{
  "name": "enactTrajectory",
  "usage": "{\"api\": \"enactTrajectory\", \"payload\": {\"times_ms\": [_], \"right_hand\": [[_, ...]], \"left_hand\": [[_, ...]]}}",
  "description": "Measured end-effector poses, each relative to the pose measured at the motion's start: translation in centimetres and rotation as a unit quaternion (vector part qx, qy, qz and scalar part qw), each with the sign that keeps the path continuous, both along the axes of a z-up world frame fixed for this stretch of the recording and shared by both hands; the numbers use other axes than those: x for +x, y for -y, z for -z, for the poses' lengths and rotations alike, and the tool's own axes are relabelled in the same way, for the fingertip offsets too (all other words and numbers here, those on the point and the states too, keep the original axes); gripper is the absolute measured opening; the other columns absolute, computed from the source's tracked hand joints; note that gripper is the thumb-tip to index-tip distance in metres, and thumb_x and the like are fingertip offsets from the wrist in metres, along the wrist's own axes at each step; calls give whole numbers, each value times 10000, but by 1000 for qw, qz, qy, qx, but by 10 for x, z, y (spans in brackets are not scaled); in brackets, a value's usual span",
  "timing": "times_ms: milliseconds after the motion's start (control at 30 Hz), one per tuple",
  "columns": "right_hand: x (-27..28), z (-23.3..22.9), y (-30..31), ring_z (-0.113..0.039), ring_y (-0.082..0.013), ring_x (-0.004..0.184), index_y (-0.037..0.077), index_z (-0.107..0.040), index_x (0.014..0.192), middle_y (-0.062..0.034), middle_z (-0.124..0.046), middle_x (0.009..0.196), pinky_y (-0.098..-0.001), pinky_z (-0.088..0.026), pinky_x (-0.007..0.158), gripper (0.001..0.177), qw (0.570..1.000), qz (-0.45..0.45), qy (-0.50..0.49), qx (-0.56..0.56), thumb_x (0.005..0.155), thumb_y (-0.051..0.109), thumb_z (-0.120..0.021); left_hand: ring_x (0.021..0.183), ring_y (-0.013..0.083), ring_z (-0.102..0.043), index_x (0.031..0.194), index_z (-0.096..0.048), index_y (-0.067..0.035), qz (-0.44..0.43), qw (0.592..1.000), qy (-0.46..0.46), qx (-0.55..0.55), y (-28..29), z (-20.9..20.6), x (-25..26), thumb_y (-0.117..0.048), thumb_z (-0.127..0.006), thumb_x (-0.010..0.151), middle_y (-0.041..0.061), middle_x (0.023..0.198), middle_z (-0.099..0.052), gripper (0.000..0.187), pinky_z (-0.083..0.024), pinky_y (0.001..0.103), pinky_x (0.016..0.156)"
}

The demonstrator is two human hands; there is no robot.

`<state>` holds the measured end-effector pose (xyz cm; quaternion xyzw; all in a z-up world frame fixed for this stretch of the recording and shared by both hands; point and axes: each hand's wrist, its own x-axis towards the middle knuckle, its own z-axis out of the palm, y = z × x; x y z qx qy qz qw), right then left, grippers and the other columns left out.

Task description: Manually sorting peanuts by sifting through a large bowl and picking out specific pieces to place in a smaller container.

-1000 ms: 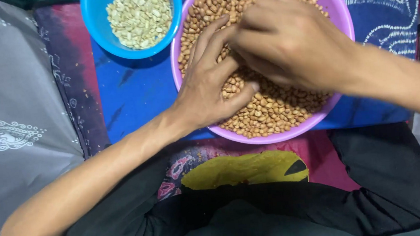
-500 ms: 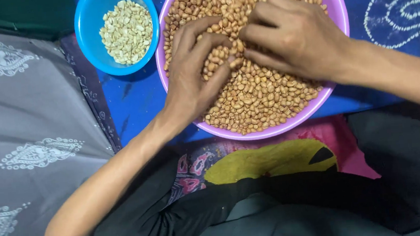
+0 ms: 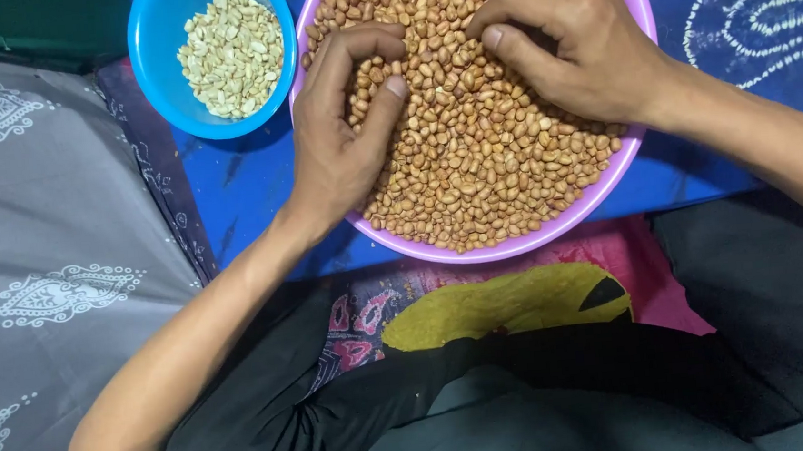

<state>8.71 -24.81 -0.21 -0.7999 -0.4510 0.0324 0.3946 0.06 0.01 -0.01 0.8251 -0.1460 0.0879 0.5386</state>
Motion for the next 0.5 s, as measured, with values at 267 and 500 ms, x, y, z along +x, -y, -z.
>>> {"api": "enactTrajectory", "payload": {"times_ms": [267,500], "right_hand": [[-3,5,-4,-513,-254,975,-11,-768,1037,-168,-612,1166,-349,-459,823,96,988,-49,146,-3,953,13,-809],[-8,-7,-6,-523,-283,985,8,-795,1036,-175,-613,1200,-381,-472,867,108,982,-70,175,-23,928,12,-792]], "left_hand": [[1227,285,-541,1134,-653,-17,19,996,8,91,5,3,-4,-108,-706,949,153,1398,-461,213,-520,443,1059],[1308,307,-497,1118,-710,-46,0,989,19,146,7,3,-4,-157,-720,950,134,1432,-476,202,-476,491,1122]]}}
